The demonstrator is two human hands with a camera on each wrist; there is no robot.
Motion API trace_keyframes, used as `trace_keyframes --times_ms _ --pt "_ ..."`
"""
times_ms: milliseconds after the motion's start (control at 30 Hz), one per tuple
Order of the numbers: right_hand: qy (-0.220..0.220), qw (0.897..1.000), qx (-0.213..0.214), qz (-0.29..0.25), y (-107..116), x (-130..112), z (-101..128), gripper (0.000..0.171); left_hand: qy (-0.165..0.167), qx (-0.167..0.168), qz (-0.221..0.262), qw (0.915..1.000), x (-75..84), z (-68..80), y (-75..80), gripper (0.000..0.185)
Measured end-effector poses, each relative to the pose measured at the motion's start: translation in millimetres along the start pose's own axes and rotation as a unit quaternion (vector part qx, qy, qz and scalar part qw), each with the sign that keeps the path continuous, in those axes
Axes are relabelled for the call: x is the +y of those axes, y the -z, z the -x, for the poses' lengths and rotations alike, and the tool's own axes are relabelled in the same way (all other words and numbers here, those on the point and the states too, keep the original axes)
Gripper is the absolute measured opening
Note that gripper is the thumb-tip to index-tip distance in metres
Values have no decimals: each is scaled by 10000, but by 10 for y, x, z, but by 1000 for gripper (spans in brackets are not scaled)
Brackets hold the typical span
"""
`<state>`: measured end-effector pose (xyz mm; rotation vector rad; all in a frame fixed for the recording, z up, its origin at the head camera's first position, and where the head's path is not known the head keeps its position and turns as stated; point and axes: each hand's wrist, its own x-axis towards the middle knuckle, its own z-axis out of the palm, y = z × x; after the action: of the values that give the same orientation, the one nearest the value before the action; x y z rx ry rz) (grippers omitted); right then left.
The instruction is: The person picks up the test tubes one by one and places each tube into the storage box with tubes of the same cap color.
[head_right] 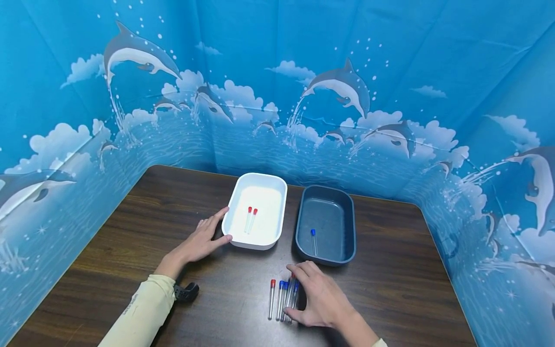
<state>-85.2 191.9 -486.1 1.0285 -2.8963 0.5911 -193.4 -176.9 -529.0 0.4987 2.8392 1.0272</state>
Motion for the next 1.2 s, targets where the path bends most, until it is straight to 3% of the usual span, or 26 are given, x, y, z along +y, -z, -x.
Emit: trace_keyframes --times_ms 167,333,667,1200 --pt "225 9983 471 256 96 17 -108 85 38 -16 -17 10000 13 9 10 88" --pt "182 9968 667 397 197 16 -245 86 46 -10 -16 10000 19 10 13 88" --pt "238 9958 808 362 362 82 -613 86 55 38 -47 10000 2 27 31 88" --pt "114 9945 981 346 435 316 -1176 81 38 63 -82 9999 10 23 4 89"
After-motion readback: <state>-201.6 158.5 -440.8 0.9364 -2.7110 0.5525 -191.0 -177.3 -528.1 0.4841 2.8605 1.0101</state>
